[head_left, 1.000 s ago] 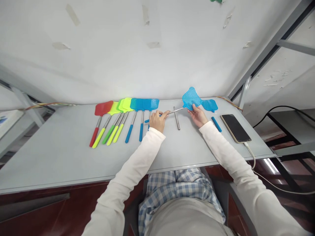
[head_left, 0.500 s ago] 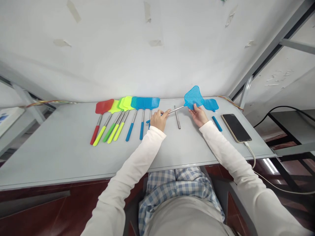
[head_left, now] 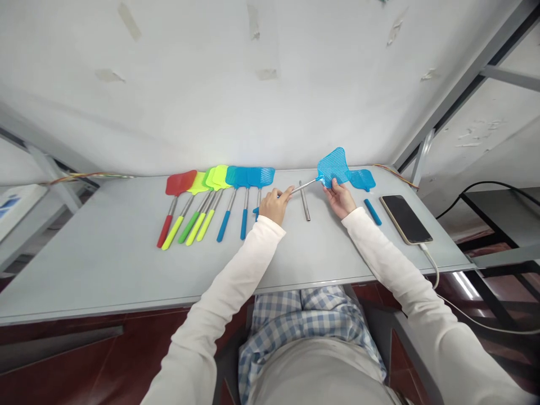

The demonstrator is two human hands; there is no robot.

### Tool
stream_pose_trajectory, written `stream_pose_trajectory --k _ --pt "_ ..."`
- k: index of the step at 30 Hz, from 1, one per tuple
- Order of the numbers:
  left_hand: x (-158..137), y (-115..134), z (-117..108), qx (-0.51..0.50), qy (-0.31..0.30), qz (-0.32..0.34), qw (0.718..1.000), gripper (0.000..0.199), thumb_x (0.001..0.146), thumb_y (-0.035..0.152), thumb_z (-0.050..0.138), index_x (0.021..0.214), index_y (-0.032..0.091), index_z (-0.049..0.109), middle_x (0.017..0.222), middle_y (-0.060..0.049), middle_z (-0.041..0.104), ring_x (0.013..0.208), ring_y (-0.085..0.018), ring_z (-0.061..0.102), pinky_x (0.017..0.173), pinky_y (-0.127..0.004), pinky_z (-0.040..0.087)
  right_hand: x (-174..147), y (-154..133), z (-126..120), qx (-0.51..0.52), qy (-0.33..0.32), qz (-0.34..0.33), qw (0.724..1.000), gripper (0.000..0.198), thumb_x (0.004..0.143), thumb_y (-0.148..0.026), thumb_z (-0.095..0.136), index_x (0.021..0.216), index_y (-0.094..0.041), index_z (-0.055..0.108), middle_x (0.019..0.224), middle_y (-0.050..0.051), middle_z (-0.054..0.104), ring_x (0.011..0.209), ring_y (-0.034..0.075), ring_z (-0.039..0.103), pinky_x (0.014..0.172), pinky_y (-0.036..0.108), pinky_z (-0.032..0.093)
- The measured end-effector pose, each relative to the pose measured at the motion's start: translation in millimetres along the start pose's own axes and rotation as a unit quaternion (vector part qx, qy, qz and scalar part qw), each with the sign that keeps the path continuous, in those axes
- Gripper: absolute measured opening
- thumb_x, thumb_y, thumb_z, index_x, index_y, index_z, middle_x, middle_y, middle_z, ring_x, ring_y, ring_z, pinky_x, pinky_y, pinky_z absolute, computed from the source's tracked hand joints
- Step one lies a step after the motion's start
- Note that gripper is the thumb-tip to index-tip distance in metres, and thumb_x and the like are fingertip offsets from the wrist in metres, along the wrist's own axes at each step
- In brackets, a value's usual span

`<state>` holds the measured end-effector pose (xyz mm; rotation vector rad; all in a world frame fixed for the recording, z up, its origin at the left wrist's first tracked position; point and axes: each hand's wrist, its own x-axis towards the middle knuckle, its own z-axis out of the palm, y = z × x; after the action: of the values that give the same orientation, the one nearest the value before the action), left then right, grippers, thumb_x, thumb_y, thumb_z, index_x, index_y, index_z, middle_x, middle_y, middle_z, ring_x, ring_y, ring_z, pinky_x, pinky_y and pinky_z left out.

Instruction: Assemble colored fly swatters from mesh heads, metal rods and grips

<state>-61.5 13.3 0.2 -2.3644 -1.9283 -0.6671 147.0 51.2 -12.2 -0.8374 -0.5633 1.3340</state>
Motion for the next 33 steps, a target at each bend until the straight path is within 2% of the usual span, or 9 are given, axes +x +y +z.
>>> stream_pose_trajectory --k 6,13,18,22,33 --pt "-2 7 -7 -0.019 -0.056 0.003 0.998 0.046 0.098 0.041 0.028 0.137 0.033 0.05 0.1 -0.008 0.061 0.087 -0.019 0.058 0.062 -0.028 0.036 1 -1 0 0.001 -0.001 0.02 1.0 0.011 0.078 -0.024 0.071 0.08 -0.023 0.061 0.081 -0.006 0.07 0.082 0.007 0.067 0.081 0.02 0.055" --pt "-2 5 -8 -0.038 -0.076 -0.003 0.996 0.046 0.098 0.04 0.028 0.136 0.032 0.052 0.104 -0.008 0.062 0.089 -0.019 0.06 0.063 -0.027 0.037 3 -1 -2 -0.038 -0.005 -0.002 0.999 0.015 0.076 -0.027 0.073 0.082 -0.023 0.06 0.082 -0.004 0.07 0.086 0.011 0.068 0.083 0.026 0.056" --pt "-3 6 -11 -0.031 -0.096 0.007 0.995 0.045 0.098 0.037 0.028 0.136 0.03 0.052 0.108 -0.008 0.063 0.092 -0.02 0.061 0.065 -0.027 0.038 -2 3 0 -0.045 0.006 -0.016 0.999 0.019 0.07 -0.026 0.076 0.079 -0.021 0.06 0.076 -0.005 0.068 0.077 0.011 0.068 0.073 0.024 0.056" --pt "-4 11 -17 -0.03 -0.093 0.002 0.995 0.045 0.098 0.036 0.028 0.134 0.031 0.053 0.112 -0.006 0.064 0.095 -0.02 0.061 0.066 -0.028 0.039 -5 7 0 -0.051 0.004 -0.033 0.998 0.025 0.066 -0.033 0.08 0.078 -0.021 0.061 0.074 -0.004 0.067 0.076 0.013 0.067 0.068 0.024 0.056" --pt "-7 20 -21 -0.083 -0.077 -0.03 0.993 0.04 0.097 0.034 0.033 0.128 0.031 0.059 0.11 -0.005 0.066 0.098 -0.02 0.062 0.071 -0.027 0.042 -8 6 -1 -0.091 -0.024 -0.067 0.993 0.045 0.053 -0.051 0.084 0.078 -0.021 0.062 0.073 -0.001 0.068 0.076 0.016 0.068 0.069 0.029 0.058"
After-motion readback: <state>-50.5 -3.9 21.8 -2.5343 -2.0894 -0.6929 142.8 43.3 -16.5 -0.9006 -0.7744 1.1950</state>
